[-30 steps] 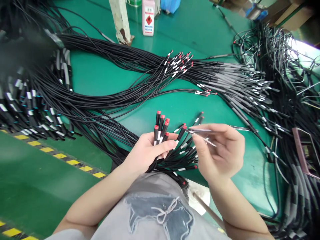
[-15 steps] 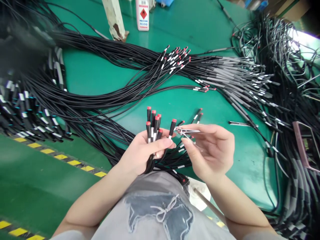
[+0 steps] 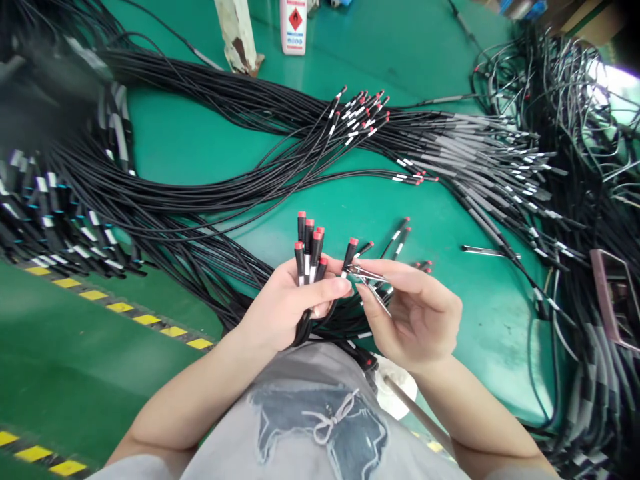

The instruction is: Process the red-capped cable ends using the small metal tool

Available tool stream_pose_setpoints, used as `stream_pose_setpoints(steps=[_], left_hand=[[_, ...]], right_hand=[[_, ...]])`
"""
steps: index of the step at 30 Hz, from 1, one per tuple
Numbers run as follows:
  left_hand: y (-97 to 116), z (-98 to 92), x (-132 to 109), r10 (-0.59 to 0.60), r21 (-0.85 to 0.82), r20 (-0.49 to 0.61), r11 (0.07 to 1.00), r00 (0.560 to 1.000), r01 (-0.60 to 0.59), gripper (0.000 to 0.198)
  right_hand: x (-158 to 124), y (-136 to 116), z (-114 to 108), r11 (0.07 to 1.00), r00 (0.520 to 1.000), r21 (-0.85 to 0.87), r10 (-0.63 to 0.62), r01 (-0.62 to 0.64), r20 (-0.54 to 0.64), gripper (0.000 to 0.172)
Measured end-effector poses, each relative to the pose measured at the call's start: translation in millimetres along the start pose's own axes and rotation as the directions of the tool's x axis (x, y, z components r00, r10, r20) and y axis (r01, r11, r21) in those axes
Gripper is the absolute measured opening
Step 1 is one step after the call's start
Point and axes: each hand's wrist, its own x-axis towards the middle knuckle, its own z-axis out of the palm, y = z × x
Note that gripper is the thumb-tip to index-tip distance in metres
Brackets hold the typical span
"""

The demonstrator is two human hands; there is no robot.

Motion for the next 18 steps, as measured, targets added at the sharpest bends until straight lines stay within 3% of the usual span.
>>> stream_pose_setpoints(steps=[5,7,9,13,15,18], left_hand=[[-2,-3.4,3,0.051,0.141,-0.009,0.989,0.999,-0.049,0.023],[-2,-4.8,3,0.11,0.284,0.011,0.953,0.994,-0.108,0.022],[0,-4.5,3,0.13,0.432,0.049,0.891,0.99,-0.138,0.023],[5,1.0,2,0.065,0.627,0.126,0.768,0.99,-0.13,0.016],[7,4.4,3,0.061,0.694,0.165,0.702,0.984,-0.16,0.012],[8,7.5,5,0.018,0.724,0.189,0.673,0.982,-0.152,0.016]], right_hand=[[0,2,-2,1.0,0.999,-0.025,-0.007,0.006,-0.032,0.045],[5,2,-5,0.999,0.996,-0.039,0.011,-0.014,-0.085,0.047],[10,1,-10,0.99,0.994,-0.138,0.02,-0.034,-0.105,0.038],[22,-1,-18,0.945,0.992,-0.326,0.076,-0.041,0.097,0.011],[25,-1,-19,0.954,0.974,-0.286,0.143,-0.088,0.178,0.01],[27,0,-19,0.965,0.958,-0.192,0.213,-0.176,0.19,0.011]])
